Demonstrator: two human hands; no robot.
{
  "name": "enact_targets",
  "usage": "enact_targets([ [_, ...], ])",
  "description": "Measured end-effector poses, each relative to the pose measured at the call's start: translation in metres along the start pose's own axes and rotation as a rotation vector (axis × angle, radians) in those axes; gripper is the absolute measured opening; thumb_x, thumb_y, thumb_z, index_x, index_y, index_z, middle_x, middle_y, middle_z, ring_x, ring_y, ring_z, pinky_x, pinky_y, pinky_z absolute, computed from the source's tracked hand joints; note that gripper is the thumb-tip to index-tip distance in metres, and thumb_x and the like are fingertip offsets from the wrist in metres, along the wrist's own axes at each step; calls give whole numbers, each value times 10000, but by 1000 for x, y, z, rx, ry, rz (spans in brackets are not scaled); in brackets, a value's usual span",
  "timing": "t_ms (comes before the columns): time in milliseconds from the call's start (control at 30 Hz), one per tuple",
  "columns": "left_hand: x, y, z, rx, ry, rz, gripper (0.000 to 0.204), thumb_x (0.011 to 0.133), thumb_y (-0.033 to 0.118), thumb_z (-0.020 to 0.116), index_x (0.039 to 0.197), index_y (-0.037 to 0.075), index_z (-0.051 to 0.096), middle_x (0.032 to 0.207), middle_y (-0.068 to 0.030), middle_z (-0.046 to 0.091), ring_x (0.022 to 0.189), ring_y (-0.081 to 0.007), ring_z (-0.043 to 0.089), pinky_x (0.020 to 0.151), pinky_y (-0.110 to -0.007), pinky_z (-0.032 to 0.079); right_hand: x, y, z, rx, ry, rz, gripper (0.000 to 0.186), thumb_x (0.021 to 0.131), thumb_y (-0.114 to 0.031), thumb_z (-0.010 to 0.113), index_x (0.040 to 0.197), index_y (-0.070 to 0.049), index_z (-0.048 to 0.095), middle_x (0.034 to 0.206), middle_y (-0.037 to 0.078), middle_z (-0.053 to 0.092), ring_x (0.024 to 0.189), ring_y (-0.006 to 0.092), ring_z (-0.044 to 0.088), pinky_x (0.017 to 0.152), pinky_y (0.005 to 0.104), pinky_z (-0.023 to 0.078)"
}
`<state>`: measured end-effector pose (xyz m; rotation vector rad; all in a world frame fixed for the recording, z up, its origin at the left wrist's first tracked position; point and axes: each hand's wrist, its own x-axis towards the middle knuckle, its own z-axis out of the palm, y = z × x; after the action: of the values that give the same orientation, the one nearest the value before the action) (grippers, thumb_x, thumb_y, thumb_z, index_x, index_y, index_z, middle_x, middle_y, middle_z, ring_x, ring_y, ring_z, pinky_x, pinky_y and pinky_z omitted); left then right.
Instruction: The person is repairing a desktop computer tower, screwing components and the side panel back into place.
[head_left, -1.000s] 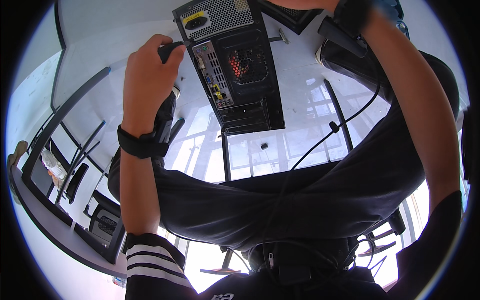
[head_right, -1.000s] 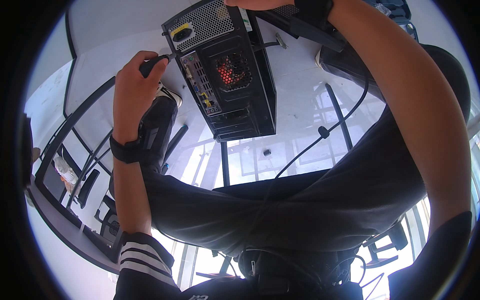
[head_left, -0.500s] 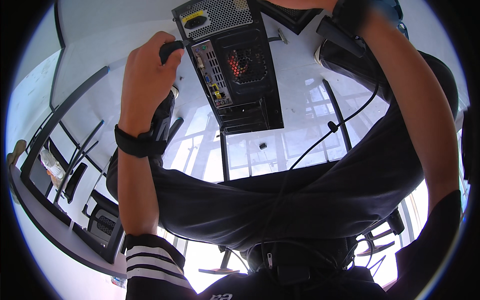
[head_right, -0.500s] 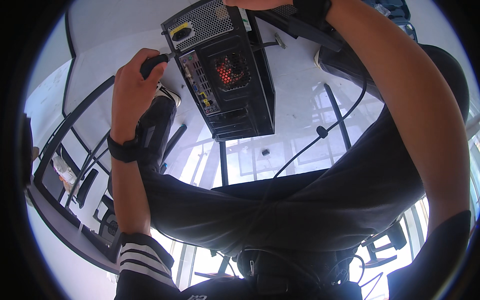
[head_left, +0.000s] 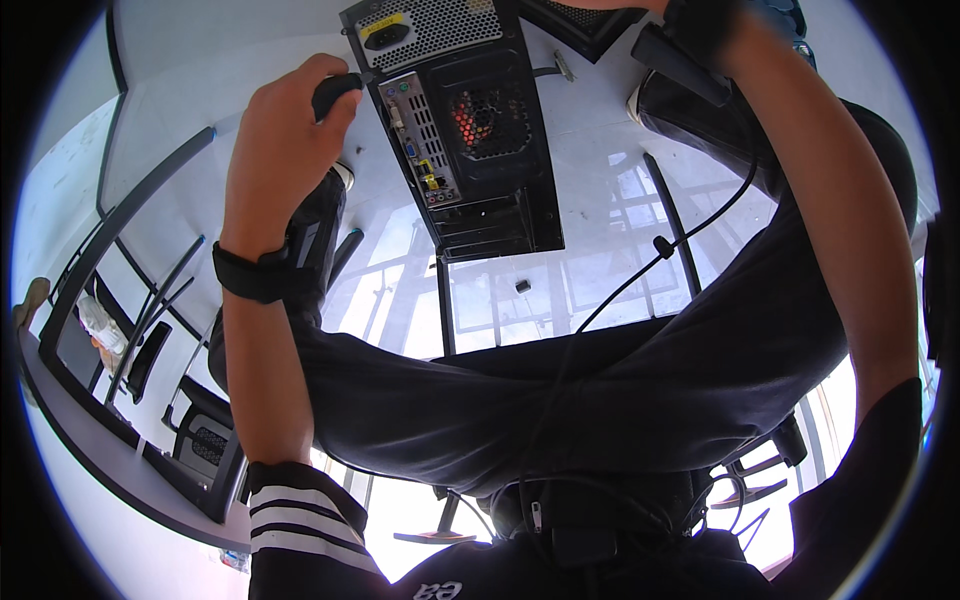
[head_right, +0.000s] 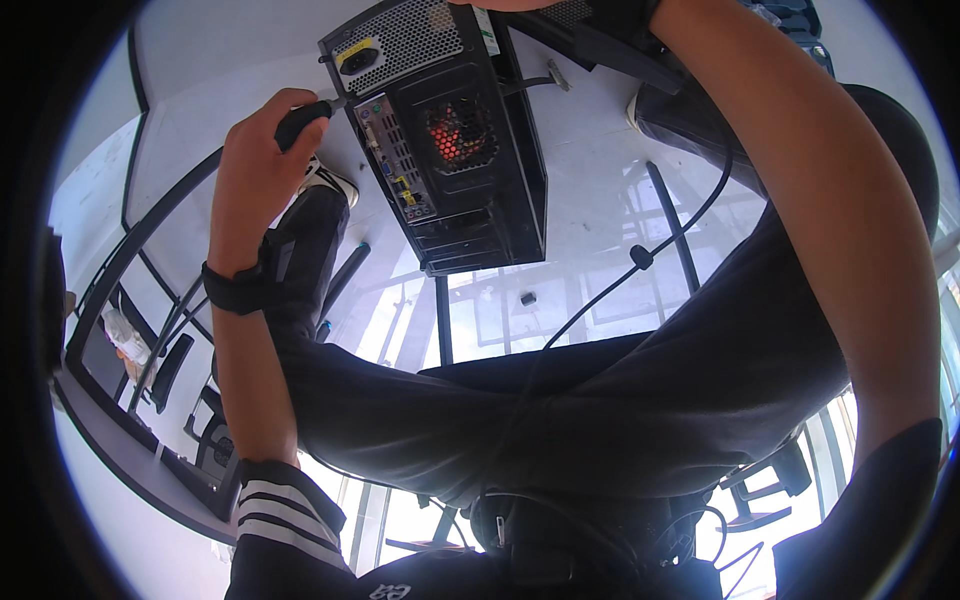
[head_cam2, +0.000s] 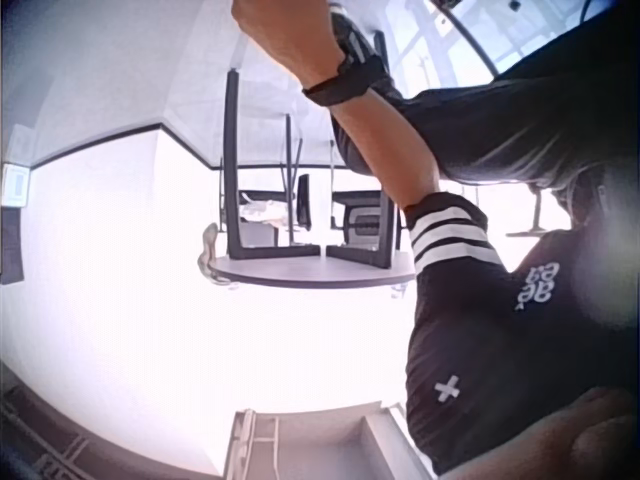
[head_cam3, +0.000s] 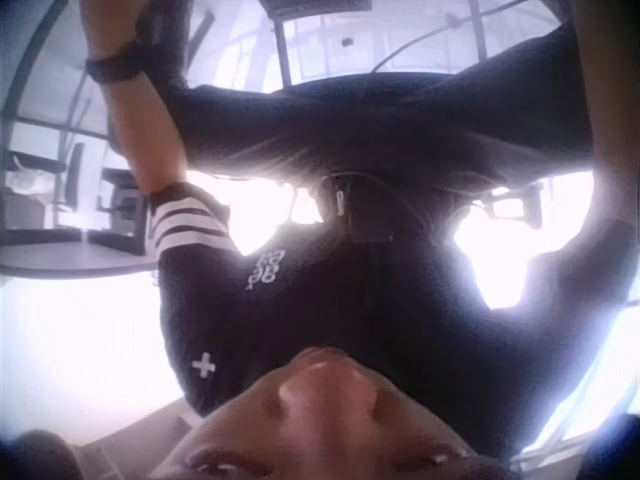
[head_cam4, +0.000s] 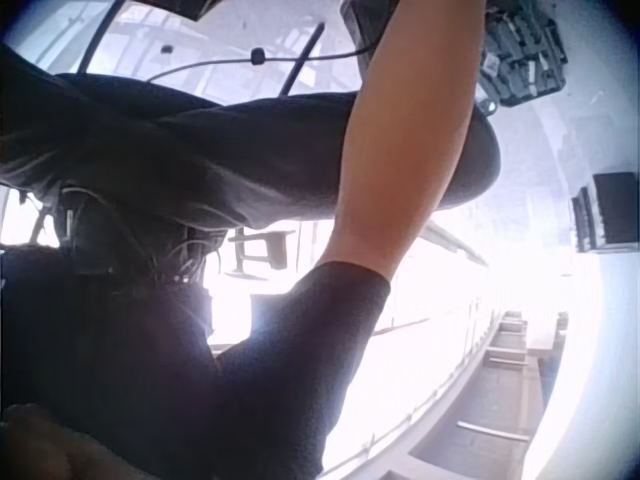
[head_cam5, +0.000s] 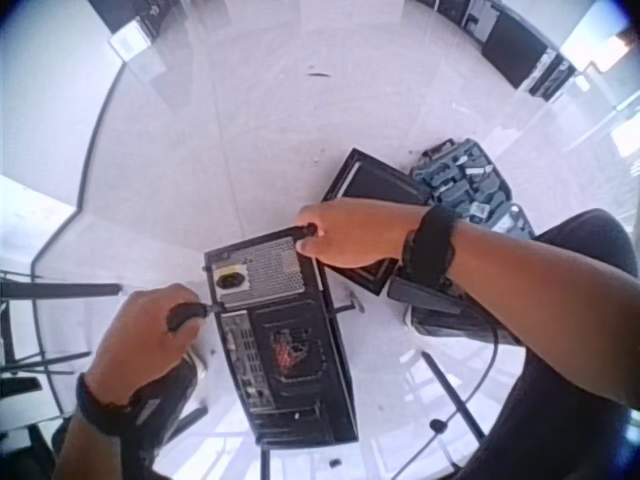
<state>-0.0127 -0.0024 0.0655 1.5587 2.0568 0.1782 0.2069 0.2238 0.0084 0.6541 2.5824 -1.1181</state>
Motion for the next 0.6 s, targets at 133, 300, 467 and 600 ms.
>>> enact_targets([
  [133,1,9,-1,-15,-16,-134,242,920,195,716,1104,39,699,874,-202,735,723,-349,705,706,-366,558,0,2,0,-11,21,8,435,1007,-304,553,1226,65,625,1140,313,683,1106,445,654,961,485,500],
  [300,1,18,-2,-8,7,-223,265,907,220,710,1091,28,710,841,-192,738,694,-336,708,692,-358,558,0,3,1,2,21,2,435,1002,-310,548,1206,66,629,1115,312,687,1085,448,659,945,490,503],
  [467,2,17,-4,-3,21,-213,253,902,216,706,1071,27,719,833,-184,740,684,-320,707,687,-350,557,-2,-2,-5,-15,7,-9,435,998,-315,542,1189,66,628,1102,311,690,1074,451,661,934,492,505],
  [600,-1,12,-8,2,68,-209,258,896,211,701,1078,32,730,822,-161,744,669,-281,701,678,-344,552,-6,-9,-9,8,-10,11,428,995,-306,546,1185,69,625,1090,316,691,1070,450,663,929,490,508],
])
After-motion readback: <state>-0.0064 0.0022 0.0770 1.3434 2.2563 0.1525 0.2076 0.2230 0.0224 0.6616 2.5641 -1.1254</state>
